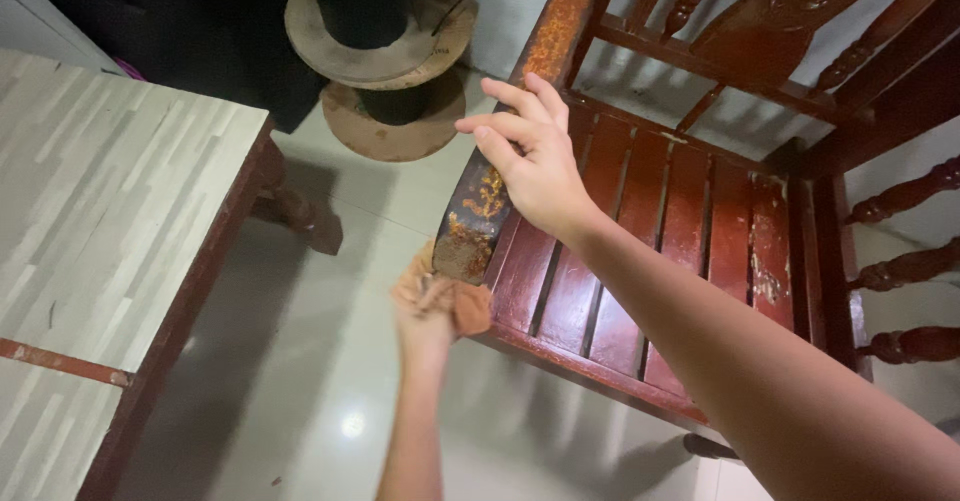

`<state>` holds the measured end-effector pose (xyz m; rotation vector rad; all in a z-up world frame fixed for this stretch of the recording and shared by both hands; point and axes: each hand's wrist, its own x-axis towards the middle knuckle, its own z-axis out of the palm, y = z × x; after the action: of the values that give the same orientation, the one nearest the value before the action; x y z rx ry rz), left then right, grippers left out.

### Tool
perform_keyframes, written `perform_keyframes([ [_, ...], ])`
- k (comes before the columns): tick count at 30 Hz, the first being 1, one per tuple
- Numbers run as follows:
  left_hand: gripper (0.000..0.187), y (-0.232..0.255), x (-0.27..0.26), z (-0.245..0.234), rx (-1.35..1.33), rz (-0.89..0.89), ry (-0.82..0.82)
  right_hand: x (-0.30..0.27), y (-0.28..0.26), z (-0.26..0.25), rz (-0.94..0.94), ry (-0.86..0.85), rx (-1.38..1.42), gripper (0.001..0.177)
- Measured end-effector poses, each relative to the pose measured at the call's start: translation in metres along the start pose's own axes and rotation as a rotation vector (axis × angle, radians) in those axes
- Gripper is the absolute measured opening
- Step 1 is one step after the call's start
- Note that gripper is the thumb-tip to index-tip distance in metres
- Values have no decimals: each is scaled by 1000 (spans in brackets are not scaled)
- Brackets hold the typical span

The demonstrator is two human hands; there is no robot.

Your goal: The person wipes the armrest, seat, and backrest of a wooden chair using a cloth. The person moves the cloth along the carved details and slats of the chair, focusing on removing dust or residue from the surfaces.

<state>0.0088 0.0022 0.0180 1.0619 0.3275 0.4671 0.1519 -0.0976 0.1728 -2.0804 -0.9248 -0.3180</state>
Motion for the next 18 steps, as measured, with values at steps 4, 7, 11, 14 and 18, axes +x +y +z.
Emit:
perform_keyframes([
  [4, 50, -8, -8, 23, -144, -82, -4, -1, 0, 0, 1, 2, 10, 22],
  [7, 35, -26, -3, 9, 211, -149, 35, 0, 1, -1, 5, -10, -2, 22],
  [11, 17, -56, -8, -7, 971, -100, 122, -1, 0, 0, 6, -5, 2, 22],
  [14, 33, -73, -13, -8, 815, -262, 353, -1, 1, -1, 13, -10, 1, 22],
  [18, 26, -83, -29, -48, 743, 49, 236, 0, -1, -2, -5, -19, 2, 23],
])
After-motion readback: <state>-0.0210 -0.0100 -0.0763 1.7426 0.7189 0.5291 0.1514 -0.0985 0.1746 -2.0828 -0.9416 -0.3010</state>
